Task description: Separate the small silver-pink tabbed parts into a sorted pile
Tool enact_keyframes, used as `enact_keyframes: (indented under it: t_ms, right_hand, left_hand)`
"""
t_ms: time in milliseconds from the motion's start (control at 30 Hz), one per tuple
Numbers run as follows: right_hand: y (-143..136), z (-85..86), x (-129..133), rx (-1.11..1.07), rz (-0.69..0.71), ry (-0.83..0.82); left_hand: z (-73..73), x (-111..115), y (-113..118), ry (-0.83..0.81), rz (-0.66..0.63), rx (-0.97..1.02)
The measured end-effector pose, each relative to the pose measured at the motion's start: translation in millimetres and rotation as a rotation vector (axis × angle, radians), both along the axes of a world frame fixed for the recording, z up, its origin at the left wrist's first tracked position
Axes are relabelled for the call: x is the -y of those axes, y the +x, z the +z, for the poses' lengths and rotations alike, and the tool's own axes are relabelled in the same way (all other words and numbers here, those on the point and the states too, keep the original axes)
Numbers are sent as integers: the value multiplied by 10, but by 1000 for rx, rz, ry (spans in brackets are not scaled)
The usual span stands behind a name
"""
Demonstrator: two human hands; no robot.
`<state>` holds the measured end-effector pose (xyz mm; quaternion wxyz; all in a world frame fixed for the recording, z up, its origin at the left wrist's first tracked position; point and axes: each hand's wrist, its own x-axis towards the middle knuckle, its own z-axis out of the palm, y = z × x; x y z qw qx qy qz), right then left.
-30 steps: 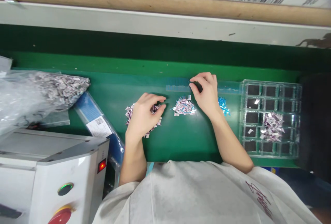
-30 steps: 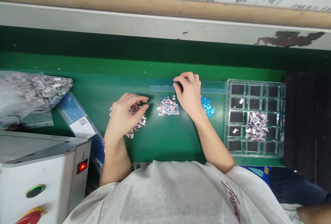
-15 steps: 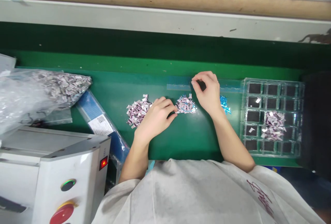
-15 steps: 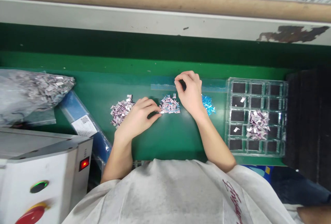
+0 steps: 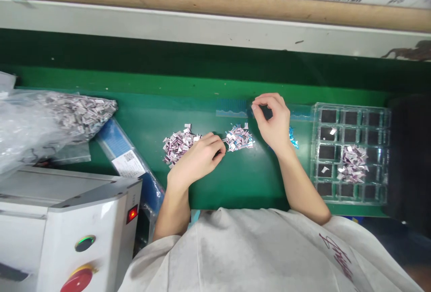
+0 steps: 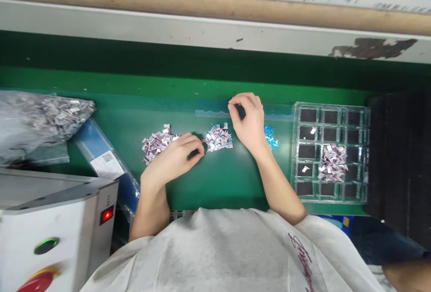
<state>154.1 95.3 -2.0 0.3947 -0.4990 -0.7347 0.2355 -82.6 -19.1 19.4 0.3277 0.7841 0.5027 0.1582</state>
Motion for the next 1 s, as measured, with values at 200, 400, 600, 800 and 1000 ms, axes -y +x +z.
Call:
enact_keyframes:
  t_ms: [200, 400, 600, 800, 1000]
  right_hand:
    - [-61, 154, 138, -155, 94, -112]
    - [-195, 417, 416, -287, 338, -354]
    - [-234, 434, 480, -248, 402, -334]
    - [-236, 405, 463, -270, 420, -362]
    - [-248, 402, 472, -283, 422, -370]
  left_hand:
    - [39, 5, 36, -34, 331, 340]
    - [-24, 6, 147, -6, 664, 649]
    - [-66, 3, 188, 97, 659, 640]
    - [-64, 0, 213, 130, 654, 633]
    - [-88, 10, 218, 163, 648, 615]
